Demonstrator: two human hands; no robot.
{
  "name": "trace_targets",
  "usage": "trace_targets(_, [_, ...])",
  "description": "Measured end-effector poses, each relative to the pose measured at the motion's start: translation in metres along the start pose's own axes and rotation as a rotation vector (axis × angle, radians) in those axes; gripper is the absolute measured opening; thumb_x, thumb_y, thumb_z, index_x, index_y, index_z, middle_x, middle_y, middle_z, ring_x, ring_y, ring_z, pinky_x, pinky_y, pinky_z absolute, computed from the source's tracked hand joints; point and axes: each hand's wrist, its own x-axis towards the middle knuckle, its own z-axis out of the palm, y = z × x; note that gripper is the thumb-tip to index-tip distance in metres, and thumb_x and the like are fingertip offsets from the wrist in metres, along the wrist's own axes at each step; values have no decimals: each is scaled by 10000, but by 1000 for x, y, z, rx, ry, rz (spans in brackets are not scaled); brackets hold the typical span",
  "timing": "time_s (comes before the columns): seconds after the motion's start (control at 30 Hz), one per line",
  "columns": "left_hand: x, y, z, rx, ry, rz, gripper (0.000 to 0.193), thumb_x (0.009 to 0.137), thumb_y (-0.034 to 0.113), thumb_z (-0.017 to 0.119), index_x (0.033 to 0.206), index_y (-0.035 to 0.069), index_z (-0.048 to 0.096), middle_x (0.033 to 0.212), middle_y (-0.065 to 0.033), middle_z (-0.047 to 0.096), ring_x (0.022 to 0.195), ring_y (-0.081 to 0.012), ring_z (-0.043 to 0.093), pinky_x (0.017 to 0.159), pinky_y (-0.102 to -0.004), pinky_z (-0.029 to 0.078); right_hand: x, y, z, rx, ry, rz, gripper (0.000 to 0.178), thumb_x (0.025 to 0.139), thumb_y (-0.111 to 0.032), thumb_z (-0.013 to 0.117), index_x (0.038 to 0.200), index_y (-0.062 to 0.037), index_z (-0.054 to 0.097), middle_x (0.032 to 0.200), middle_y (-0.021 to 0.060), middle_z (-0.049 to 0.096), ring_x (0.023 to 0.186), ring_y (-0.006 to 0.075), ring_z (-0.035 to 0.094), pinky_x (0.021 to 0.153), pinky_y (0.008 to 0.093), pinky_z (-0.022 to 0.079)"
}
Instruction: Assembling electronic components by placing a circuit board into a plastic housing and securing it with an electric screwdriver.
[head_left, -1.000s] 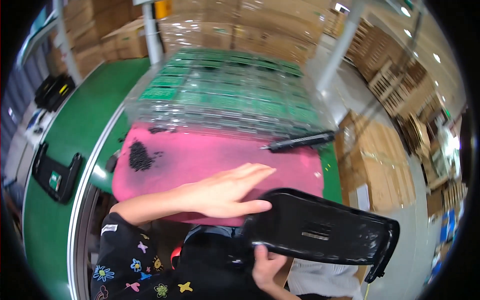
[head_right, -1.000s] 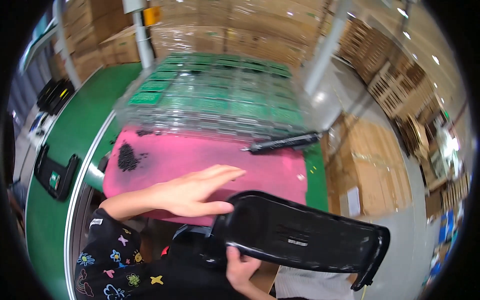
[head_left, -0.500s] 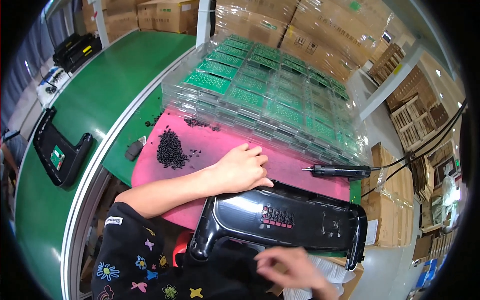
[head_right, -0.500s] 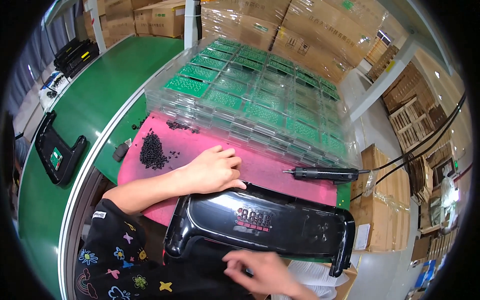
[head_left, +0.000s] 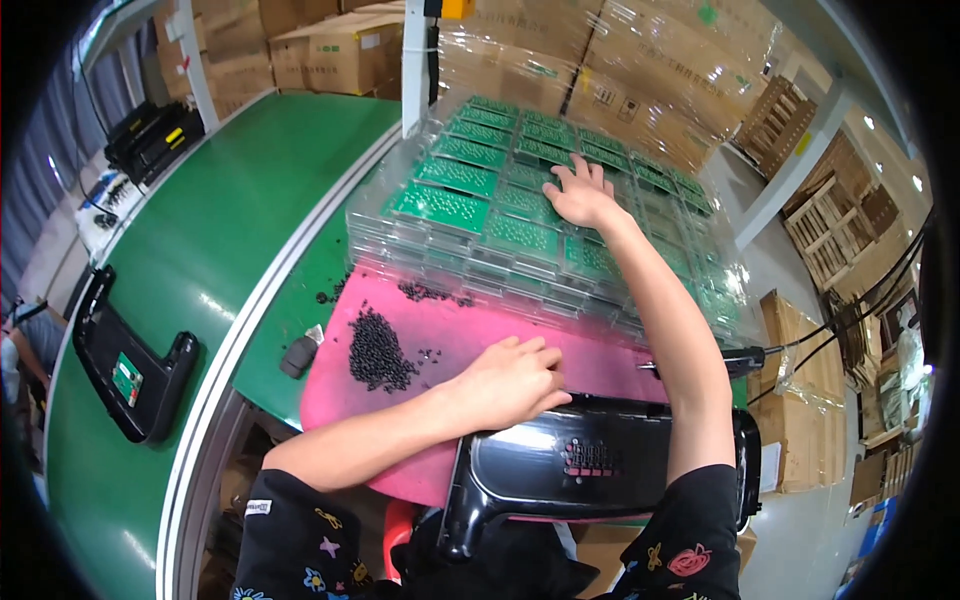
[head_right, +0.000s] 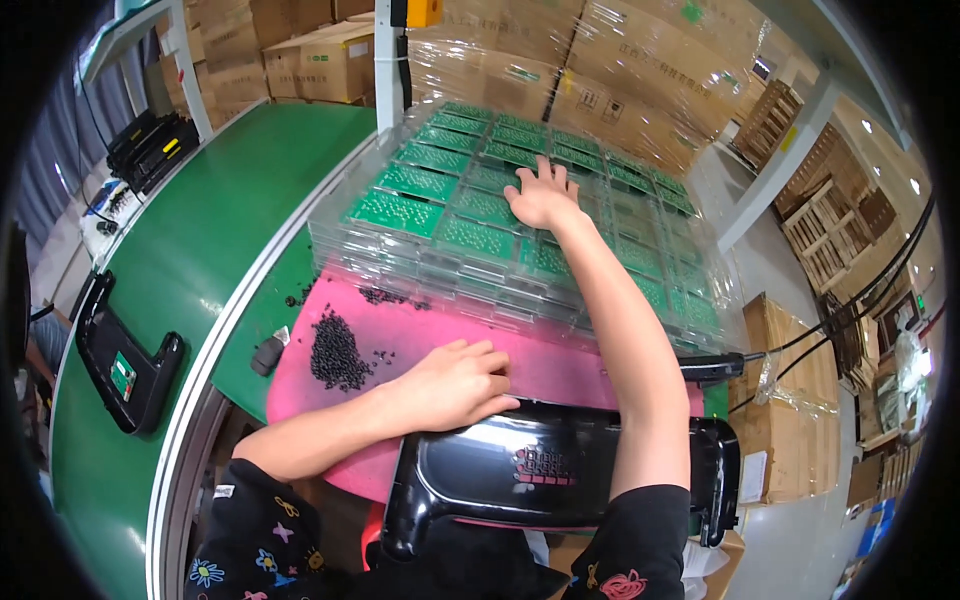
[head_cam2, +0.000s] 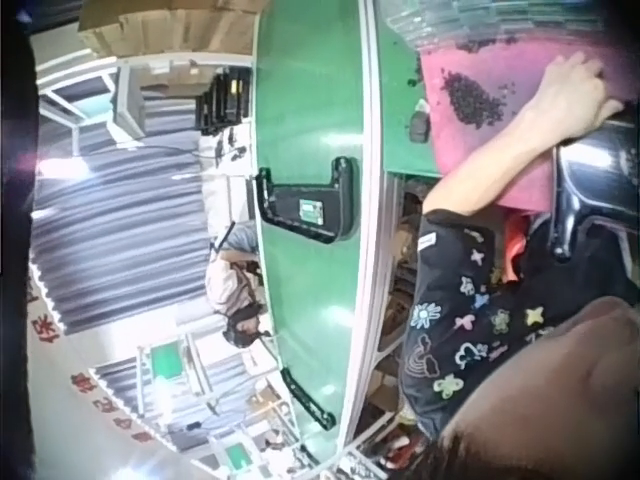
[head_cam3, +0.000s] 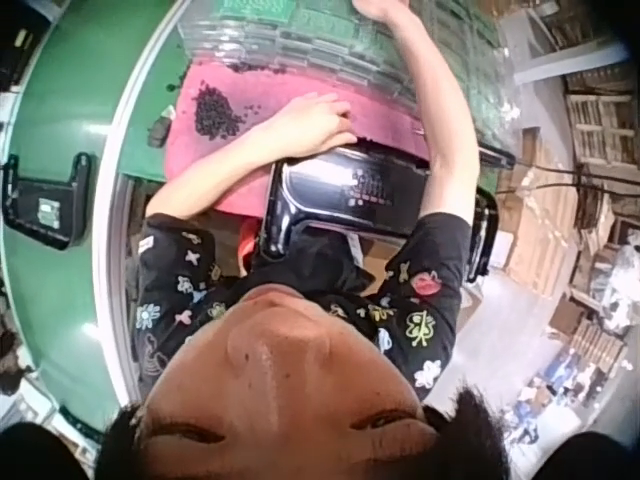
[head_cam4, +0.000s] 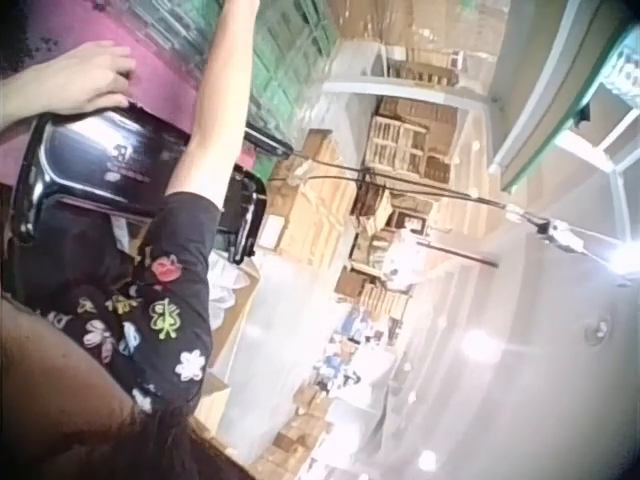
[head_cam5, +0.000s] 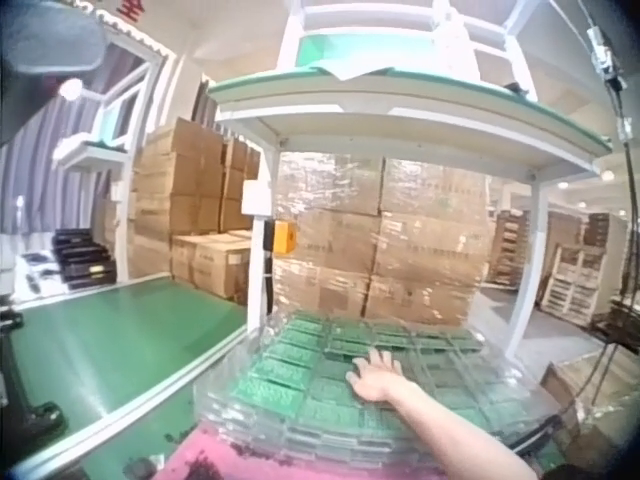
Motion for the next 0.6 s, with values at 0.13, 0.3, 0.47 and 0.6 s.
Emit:
trace_targets(0.13, [-1, -1, -6, 19, 56, 6, 313, 898, 369, 662, 853, 61, 698, 948, -70, 614, 948, -253, 575, 780, -383, 473, 17, -8, 10, -104, 29, -40, 601, 989, -427, 435, 1452, -44, 428, 1584, 116, 294, 1459, 313, 249, 1170, 539, 221])
trace_targets(0.3, [4, -7, -17, -106, 285, -17, 260, 847, 290, 733, 918, 48, 673, 969, -89, 610, 990, -281, 560, 850, -391, 466, -17, -3, -19, -96, 571, -377, 507, 856, -153, 640, 1314, 6, 491, 1393, 113, 486, 1336, 312, 408, 1067, 519, 343])
trace_targets(0.47, [6, -13, -45, 105, 634, -102, 526, 705, 79, 785, 1197, 54, 600, 1250, -142, 531, 1163, -349, 500, 1002, -437, 431, -115, -9, -78, 294, 605, -505, 329, 807, 59, 619, 1123, -29, 637, 1152, 115, 642, 1115, 317, 560, 942, 416, 463])
trace_targets(0.6, [11, -10, -60, 142, 730, -96, 877, 619, -10, 810, 1423, 96, 477, 1467, -133, 438, 1289, -355, 431, 1077, -437, 392, -199, -10, -94, 545, 378, -503, 229, 828, 87, 602, 1005, -20, 699, 1047, 124, 702, 980, 305, 631, 853, 371, 515])
